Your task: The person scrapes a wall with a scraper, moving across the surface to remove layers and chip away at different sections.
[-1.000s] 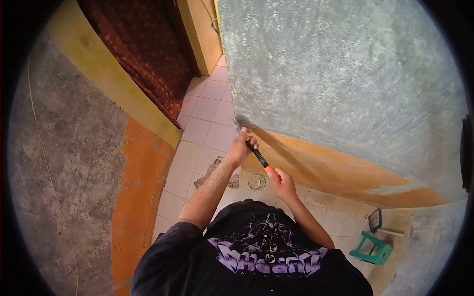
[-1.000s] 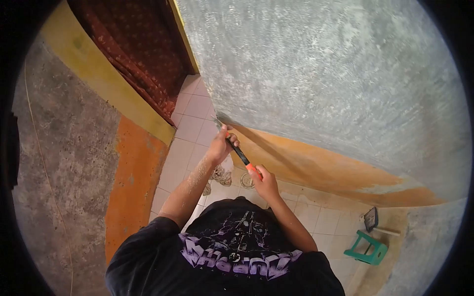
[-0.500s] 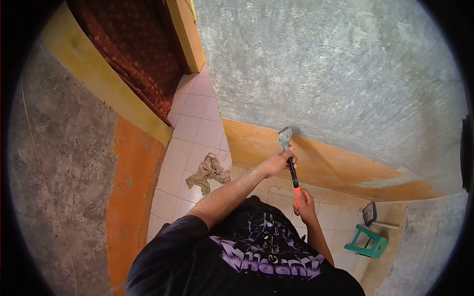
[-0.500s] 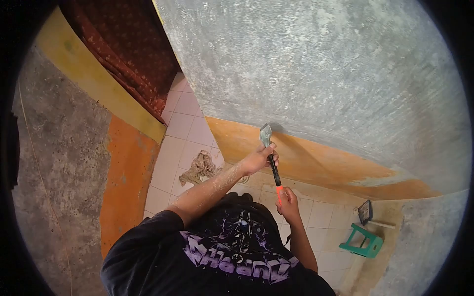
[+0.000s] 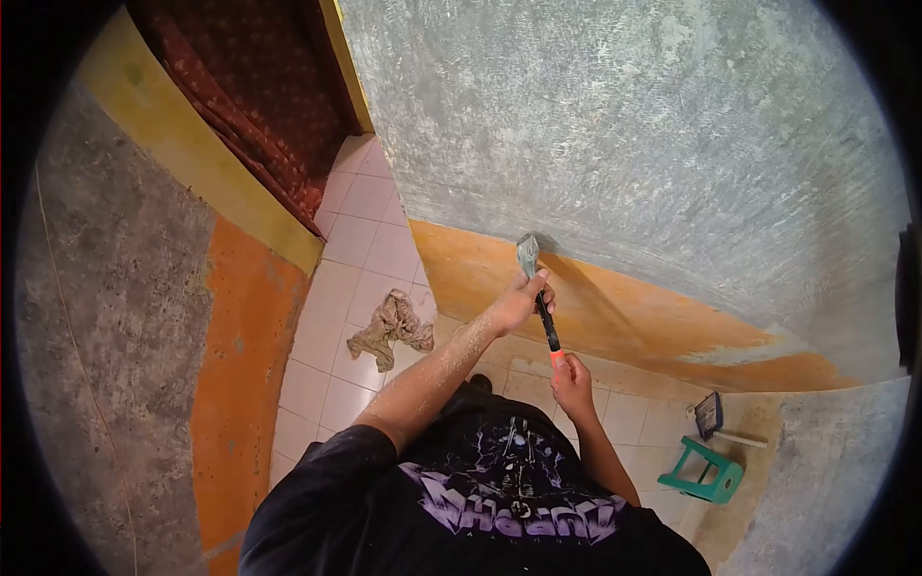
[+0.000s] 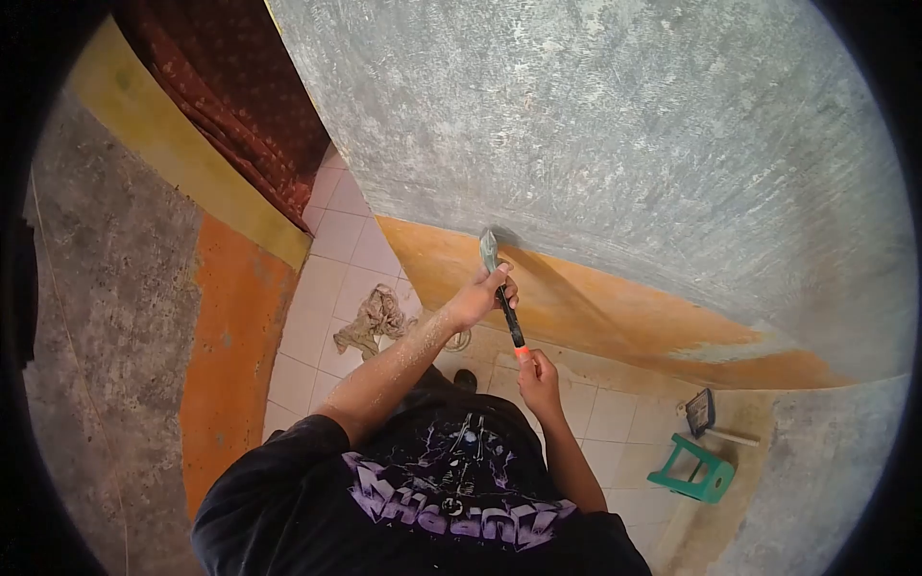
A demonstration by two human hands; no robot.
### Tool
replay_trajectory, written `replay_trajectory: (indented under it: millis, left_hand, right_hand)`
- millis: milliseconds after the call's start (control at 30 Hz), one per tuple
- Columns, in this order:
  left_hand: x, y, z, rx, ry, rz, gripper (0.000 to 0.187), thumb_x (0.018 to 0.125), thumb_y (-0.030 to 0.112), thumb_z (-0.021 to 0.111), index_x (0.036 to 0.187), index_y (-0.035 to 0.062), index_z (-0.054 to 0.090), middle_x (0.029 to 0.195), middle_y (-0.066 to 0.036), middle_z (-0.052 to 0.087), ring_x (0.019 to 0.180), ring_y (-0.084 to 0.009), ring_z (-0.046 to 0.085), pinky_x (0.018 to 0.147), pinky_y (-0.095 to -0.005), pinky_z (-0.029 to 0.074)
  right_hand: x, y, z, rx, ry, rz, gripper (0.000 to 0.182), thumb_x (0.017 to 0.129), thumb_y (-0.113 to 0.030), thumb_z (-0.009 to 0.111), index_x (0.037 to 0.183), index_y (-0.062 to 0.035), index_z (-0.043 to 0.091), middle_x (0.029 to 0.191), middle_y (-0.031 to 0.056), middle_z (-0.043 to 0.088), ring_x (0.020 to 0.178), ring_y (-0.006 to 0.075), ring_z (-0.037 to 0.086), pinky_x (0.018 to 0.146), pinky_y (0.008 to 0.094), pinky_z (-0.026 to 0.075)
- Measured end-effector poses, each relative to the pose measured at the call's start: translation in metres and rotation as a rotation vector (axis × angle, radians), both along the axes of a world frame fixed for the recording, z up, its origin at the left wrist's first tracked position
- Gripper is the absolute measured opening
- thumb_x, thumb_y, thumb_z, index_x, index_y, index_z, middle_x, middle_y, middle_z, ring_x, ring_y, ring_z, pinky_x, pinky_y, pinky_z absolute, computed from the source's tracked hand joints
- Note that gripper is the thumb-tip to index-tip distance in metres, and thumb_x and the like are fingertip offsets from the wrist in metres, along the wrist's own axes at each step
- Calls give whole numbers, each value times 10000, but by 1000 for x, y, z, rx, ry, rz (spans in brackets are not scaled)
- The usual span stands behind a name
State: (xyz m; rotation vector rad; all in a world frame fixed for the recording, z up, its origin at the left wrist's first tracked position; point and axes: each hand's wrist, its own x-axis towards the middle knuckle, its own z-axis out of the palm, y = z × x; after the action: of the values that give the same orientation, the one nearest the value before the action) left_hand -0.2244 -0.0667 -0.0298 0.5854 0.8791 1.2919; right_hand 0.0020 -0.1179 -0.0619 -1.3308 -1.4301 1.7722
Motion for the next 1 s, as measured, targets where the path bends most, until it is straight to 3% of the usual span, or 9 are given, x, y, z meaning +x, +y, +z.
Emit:
replay_trajectory:
  millis: [233, 333, 433, 533, 833, 1000]
  left_hand:
    - [-11, -3, 0, -11, -29, 83, 223, 1059, 343, 410, 1054, 120, 405, 775, -27, 500, 731, -164, 571, 720, -334, 493]
    - [-13, -5, 3, -13, 21, 94, 252, 1053, 340, 415, 957, 107, 399, 738, -27, 515, 689, -153, 577, 686, -325, 480]
    - [-4, -3, 4, -28, 2, 46, 266, 1052, 348, 420, 954, 103, 398, 744, -29, 517, 690, -152, 578, 699, -328, 483]
    - [-12, -3, -2, -20, -40, 119, 267, 1051, 357, 426, 960, 106, 401, 746, -22, 518, 693, -147, 580, 698, -323, 483]
    - [-26, -7, 6, -28, -68, 80, 244, 1056, 337, 428, 1091, 97, 406, 778, -39, 466, 744, -200, 550, 771, -358, 474]
    - [-46, -11, 1, 3, -67, 150, 242, 1051, 357, 433, 1060, 118, 403, 772, -30, 500, 727, -168, 573, 733, -336, 487]
  right_hand:
    - [-10, 8, 4, 94, -63, 64, 272, 1012, -302, 540, 901, -55, 557, 613, -38, 442, 498, 50, 398, 450, 237, 328]
    - [-12, 6, -5, 100, -66, 37, 276, 1008, -292, 545, 890, -43, 566, 618, -36, 446, 517, 53, 415, 468, 242, 341]
    - [-4, 5, 0, 99, -70, 11, 303, 1019, -326, 527, 871, -62, 539, 596, -40, 440, 465, 58, 412, 419, 234, 317]
    - [-14, 9, 1, 302, -116, 55, 306, 1015, -330, 538, 882, -55, 554, 608, -42, 443, 483, 56, 414, 433, 236, 322]
    - [-21, 11, 16, 54, -111, 34, 284, 996, -296, 568, 910, -28, 606, 605, -38, 458, 537, 49, 414, 488, 249, 326]
    - [-34, 10, 0, 263, -165, 40, 300, 989, -297, 579, 897, -14, 613, 608, -45, 452, 555, 46, 407, 498, 252, 325]
